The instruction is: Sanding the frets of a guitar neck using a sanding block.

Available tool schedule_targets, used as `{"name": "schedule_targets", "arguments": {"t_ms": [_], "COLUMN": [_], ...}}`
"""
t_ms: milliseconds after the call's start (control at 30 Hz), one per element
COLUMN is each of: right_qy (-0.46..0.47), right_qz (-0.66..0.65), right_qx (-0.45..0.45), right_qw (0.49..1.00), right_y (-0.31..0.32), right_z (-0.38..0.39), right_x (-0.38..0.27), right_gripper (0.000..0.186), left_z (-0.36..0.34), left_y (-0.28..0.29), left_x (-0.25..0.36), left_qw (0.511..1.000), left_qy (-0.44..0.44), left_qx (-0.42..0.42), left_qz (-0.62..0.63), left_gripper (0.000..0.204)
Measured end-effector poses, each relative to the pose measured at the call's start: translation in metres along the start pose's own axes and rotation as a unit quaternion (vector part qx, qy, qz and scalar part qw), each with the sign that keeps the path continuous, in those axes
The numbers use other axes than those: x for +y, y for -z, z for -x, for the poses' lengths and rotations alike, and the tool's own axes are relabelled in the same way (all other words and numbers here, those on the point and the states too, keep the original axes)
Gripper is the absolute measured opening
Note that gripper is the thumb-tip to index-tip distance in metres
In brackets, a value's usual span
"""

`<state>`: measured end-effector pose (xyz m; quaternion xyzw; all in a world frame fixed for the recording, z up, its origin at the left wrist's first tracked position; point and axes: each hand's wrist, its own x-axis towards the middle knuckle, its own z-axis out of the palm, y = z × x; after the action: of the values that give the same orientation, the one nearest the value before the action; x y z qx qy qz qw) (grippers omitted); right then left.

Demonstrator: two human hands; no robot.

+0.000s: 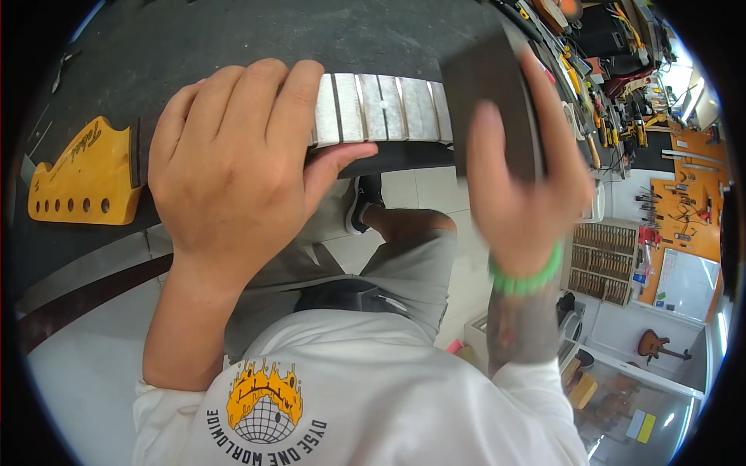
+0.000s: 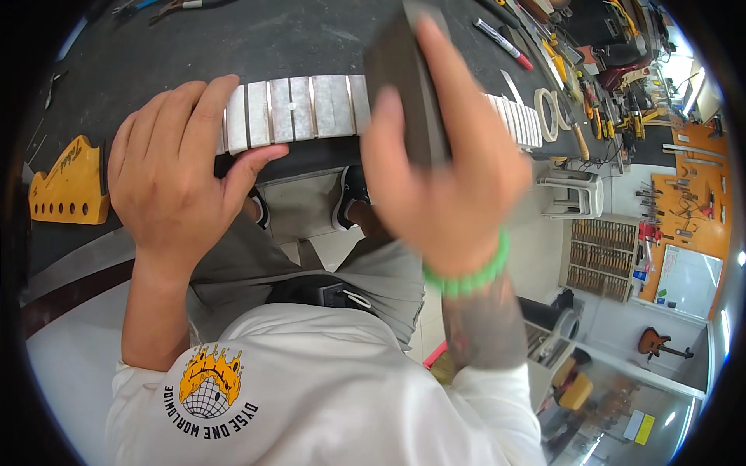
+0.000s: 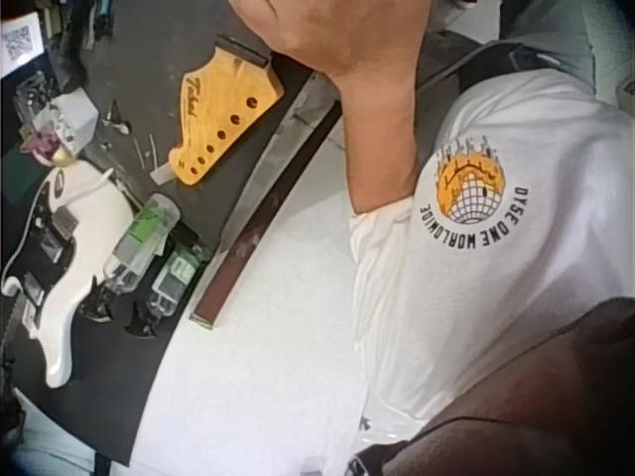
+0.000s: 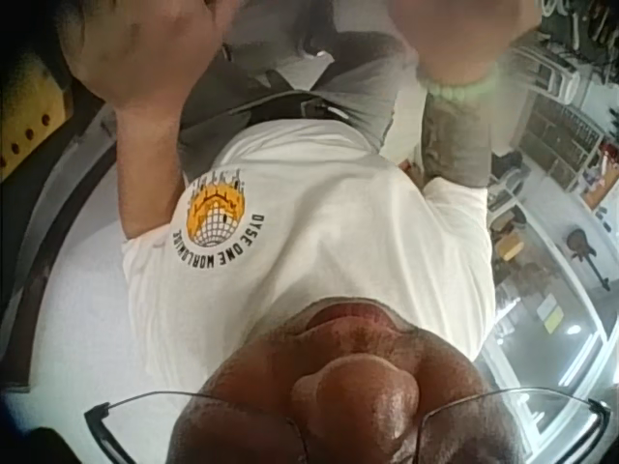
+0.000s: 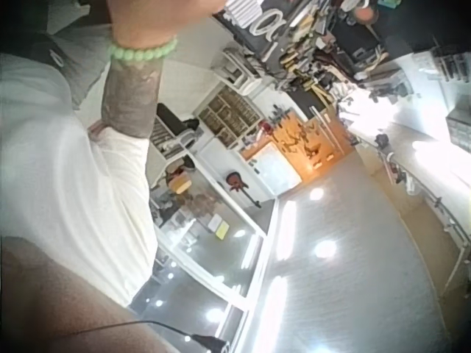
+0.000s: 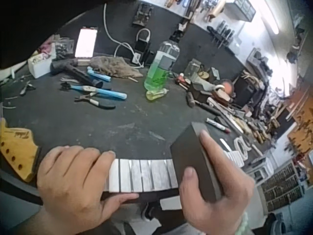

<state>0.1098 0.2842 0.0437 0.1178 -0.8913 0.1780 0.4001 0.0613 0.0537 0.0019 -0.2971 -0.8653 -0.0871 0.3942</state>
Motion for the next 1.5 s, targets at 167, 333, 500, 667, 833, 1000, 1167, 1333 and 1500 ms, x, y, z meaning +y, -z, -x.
{"name": "schedule_targets", "arguments": {"t_ms": [167,333,500,667,833,1000,1167,1333,1500], "right_qy": [-0.072,-0.037,0.011,-0.047,-0.039,-0.011,-0.039,-0.054,-0.011], "right_qz": [-0.057,-0.041,0.020,-0.033,-0.037,0.027,0.008,-0.182,0.028], "right_qx": [-0.036,0.005,-0.041,-0.051,-0.016,-0.050,-0.098,0.050,-0.058], "right_qw": [0.995,0.998,0.999,0.997,0.998,0.998,0.994,0.980,0.998], "right_y": [-0.016,0.025,0.004,-0.012,0.031,-0.011,-0.015,0.017,-0.017], "right_z": [-0.044,0.040,-0.009,-0.041,0.048,-0.030,-0.039,0.037,-0.034], "right_x": [0.015,0.000,0.004,0.017,-0.008,0.015,0.017,-0.001,0.015], "right_gripper": [0.045,0.052,0.048,0.042,0.046,0.041,0.043,0.048,0.042], "left_z": [-0.006,-0.005,-0.004,-0.009,-0.003,-0.005,-0.004,-0.001,-0.001], "left_y": [0.002,0.003,0.003,0.006,0.006,0.003,0.004,0.002,0.002], "left_x": [0.004,0.008,0.001,0.001,0.005,0.000,-0.001,0.007,0.000], "left_qw": [1.000,1.000,1.000,1.000,0.999,0.999,1.000,0.999,0.999], "left_qy": [0.010,0.015,0.002,0.003,0.004,0.002,0.011,0.023,0.007], "left_qx": [-0.010,-0.014,-0.023,-0.029,-0.040,-0.031,-0.022,-0.022,-0.024], "left_qz": [0.009,0.003,0.005,0.007,-0.001,0.016,0.014,0.027,0.029], "left_gripper": [0.058,0.060,0.061,0.061,0.062,0.063,0.062,0.063,0.063]}}
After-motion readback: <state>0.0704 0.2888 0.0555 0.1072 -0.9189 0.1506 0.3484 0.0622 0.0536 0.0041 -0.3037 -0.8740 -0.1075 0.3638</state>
